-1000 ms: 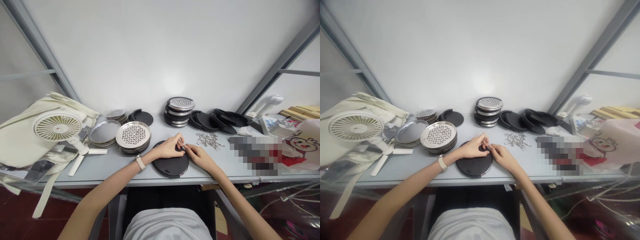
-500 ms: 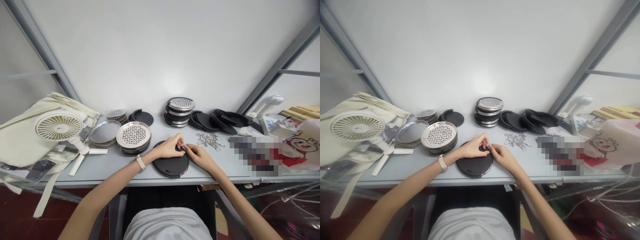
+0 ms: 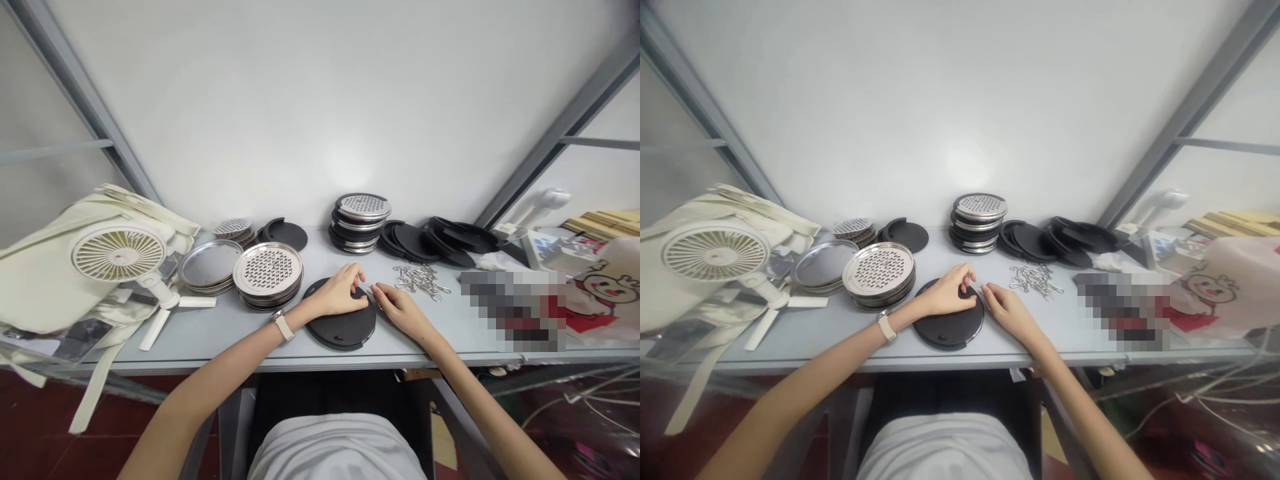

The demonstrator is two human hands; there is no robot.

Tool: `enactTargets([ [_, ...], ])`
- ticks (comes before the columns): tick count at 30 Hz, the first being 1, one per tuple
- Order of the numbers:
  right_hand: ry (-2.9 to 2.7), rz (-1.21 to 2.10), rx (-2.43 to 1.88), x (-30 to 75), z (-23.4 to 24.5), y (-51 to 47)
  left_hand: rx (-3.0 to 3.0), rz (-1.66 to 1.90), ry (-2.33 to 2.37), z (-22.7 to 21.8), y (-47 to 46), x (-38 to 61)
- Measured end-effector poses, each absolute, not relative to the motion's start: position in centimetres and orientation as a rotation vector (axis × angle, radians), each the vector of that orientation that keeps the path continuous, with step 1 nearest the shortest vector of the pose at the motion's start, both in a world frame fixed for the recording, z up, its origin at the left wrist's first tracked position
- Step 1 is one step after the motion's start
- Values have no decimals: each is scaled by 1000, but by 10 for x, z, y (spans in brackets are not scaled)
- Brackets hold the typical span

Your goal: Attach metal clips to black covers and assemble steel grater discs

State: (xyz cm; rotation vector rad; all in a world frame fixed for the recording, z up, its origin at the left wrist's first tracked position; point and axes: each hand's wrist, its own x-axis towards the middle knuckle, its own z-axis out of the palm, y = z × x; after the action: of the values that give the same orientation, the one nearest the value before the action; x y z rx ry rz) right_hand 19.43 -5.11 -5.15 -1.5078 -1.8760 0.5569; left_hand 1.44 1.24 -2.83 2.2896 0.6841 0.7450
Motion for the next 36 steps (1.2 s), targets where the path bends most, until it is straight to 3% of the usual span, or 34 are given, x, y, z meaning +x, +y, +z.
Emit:
enactTargets([
  [13,-1940,611,-1460,191,-46,-55,2344,594,569,-20,6,10],
  [36,-2047,569,-1413,193,-50,-53,2460,650,512,-16,4,11],
])
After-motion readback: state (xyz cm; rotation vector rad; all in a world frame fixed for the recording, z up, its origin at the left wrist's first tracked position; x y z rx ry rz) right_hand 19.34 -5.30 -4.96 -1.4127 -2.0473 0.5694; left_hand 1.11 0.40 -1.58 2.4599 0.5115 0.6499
